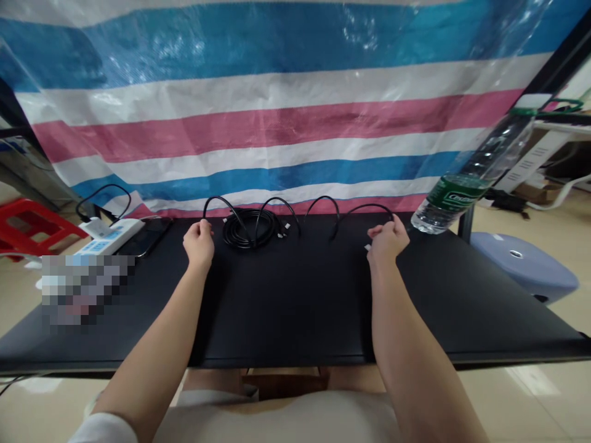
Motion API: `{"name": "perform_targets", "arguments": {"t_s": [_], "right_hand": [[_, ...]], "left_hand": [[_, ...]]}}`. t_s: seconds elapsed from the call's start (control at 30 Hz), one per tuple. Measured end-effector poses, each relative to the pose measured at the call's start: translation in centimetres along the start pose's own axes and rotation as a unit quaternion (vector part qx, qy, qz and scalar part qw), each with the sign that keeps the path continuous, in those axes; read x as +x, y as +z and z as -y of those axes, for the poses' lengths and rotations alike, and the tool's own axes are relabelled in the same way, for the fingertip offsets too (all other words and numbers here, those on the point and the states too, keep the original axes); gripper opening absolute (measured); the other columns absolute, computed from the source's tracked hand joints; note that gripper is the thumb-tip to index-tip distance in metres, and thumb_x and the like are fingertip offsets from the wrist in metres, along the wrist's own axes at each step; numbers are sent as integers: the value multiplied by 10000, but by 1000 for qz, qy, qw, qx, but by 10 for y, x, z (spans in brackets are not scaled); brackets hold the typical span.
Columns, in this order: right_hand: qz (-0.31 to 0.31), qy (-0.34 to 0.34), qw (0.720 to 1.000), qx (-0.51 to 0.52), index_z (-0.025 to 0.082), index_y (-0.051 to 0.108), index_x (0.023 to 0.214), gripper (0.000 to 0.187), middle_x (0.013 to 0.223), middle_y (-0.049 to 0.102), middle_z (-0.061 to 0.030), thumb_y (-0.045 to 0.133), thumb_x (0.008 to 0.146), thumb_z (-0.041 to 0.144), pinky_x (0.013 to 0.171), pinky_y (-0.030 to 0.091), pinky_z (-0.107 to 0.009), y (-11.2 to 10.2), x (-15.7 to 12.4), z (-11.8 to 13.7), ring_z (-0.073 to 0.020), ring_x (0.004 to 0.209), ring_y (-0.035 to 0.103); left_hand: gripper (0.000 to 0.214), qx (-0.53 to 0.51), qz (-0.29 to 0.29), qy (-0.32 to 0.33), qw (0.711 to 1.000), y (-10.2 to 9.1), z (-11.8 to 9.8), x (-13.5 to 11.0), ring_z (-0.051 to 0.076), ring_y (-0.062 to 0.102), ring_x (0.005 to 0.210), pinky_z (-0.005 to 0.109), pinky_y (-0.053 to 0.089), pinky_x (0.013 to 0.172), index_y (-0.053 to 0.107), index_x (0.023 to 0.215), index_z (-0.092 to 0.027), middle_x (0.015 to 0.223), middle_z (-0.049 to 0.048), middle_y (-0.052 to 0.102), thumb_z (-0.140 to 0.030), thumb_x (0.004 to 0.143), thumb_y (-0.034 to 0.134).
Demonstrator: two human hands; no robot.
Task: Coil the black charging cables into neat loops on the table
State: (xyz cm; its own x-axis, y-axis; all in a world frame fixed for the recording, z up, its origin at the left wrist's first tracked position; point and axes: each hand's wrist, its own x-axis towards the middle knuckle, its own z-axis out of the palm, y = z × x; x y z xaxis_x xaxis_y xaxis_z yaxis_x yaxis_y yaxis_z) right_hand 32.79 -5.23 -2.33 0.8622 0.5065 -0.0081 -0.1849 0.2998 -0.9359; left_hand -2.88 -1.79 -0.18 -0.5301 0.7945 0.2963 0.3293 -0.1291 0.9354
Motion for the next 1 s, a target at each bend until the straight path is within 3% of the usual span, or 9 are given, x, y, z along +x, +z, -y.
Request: {"name": "perform_targets", "arguments": {"t_s": [0.07, 0.13, 0.3, 0.43, 0.6, 0.7, 0.83, 0.9, 1.0], "right_hand": [[15, 22, 1000, -3, 214, 501, 806, 133, 495, 504, 91, 498, 734, 102, 413, 426, -194, 7, -14, 6, -84, 394, 490], [71, 52, 996, -10, 202, 497, 729, 134, 503, 536, 73, 557, 668, 99, 371, 370, -186, 10, -24, 10, -80, 371, 460], [269, 102, 957, -45, 195, 565, 646, 86, 391, 392, 75, 629, 663, 251, 328, 233, -201, 6, -30, 10, -71, 326, 306], [398, 65, 909, -105, 186, 617, 703, 279, 622, 647, -18, 772, 528, 339, 372, 241, -215, 7, -39, 7, -57, 402, 346], [493, -8, 840, -224, 167, 687, 774, 399, 728, 700, -50, 814, 477, 400, 452, 313, -243, 14, -59, 7, -79, 487, 416], [469, -46, 841, -264, 165, 682, 696, 359, 596, 634, -15, 751, 569, 494, 440, 299, -246, 18, -63, 2, -83, 449, 406], [322, -72, 919, -216, 206, 562, 565, 405, 455, 484, 25, 620, 678, 591, 397, 264, -247, 23, -57, -8, -91, 389, 365], [237, -92, 951, -175, 235, 456, 525, 425, 420, 406, 45, 557, 712, 604, 396, 273, -249, 24, -54, -11, -99, 384, 355], [173, -160, 958, -162, 252, 362, 532, 429, 423, 357, 66, 557, 703, 593, 440, 327, -254, 24, -55, -13, -104, 416, 365]], "left_hand": [[214, 92, 7, 35, 995, -1, 3, -2, 189, 601, 725, 290, 443, 727, 601, 632, -201, 647, 23, 603, -286, 808, 514], [239, 143, 25, 43, 988, -1, 4, -3, 213, 623, 782, 307, 446, 772, 662, 689, -193, 697, 46, 646, -296, 817, 489], [318, 184, 58, 55, 980, 1, 3, -6, 229, 644, 776, 308, 445, 758, 715, 770, -178, 692, 63, 674, -336, 844, 449], [337, 185, 66, 63, 978, 4, 1, -10, 217, 631, 701, 291, 424, 685, 685, 677, -184, 624, 55, 652, -359, 852, 456], [333, 154, 83, 58, 983, 7, -5, -18, 204, 595, 629, 281, 400, 635, 628, 580, -202, 525, 32, 588, -367, 835, 490], [318, 116, 90, 47, 988, 8, -8, -21, 195, 577, 609, 282, 400, 639, 600, 550, -208, 495, 19, 559, -365, 812, 513], [251, 7, 117, 25, 993, 11, -6, -21, 159, 534, 580, 269, 396, 616, 596, 568, -200, 521, -6, 555, -369, 752, 566], [262, -57, 159, 12, 985, 13, -3, -23, 132, 481, 532, 259, 379, 572, 582, 550, -194, 510, -19, 526, -382, 733, 582], [298, -105, 244, 2, 964, 18, -2, -29, 104, 406, 469, 248, 337, 504, 581, 535, -186, 467, -33, 472, -423, 713, 614]]}}
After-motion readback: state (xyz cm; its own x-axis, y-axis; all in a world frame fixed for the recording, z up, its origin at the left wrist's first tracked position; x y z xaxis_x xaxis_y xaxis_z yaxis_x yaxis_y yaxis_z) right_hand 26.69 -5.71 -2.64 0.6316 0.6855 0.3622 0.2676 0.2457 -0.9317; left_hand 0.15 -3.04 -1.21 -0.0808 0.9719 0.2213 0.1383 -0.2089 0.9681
